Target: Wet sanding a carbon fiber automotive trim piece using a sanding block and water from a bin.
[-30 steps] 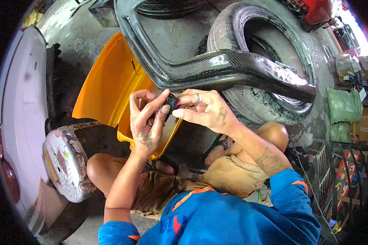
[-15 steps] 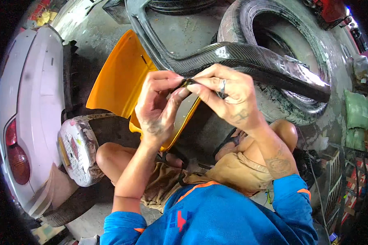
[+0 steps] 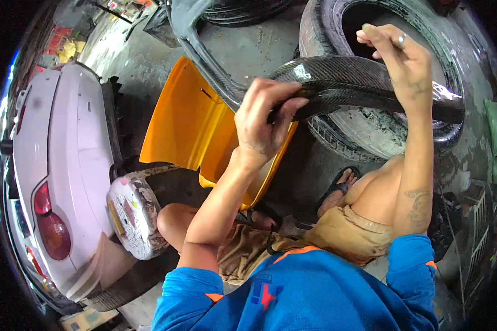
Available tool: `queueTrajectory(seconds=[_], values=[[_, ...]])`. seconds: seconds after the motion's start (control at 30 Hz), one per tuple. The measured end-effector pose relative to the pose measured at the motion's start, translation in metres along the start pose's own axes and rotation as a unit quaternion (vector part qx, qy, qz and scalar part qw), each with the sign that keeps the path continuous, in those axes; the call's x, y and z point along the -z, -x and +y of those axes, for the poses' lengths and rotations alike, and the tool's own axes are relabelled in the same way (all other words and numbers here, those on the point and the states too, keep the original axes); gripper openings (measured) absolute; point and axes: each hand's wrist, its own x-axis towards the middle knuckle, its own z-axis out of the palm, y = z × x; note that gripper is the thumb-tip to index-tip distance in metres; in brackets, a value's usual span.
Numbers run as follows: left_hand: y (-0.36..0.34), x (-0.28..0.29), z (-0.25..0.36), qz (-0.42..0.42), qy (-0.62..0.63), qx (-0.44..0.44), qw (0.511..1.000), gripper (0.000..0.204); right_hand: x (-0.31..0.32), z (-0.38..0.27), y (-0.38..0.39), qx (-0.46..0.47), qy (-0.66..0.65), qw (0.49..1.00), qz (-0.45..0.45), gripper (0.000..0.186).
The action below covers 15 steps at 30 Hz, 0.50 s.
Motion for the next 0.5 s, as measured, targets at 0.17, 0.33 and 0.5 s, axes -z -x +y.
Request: queueTrajectory(seconds=[0.17, 0.33, 0.5], values=[[-0.006, -0.019, -0.016, -0.037, -0.024, -0.13, 0.99, 0.031, -0.004, 0.039, -0.003, -0.023, 0.171, 0.983, -0.056, 0.058], [-0.001, -0.017, -0.031, -0.073, -0.077, -0.215, 0.971, 0.03, -0.01, 0.023, -0.007, -0.096, 0.173, 0.972, -0.126, 0.059], [-0.006, -0.013, -0.032, -0.063, -0.156, -0.225, 0.96, 0.034, -0.009, 0.019, -0.009, -0.146, 0.25, 0.943, -0.166, 0.06]])
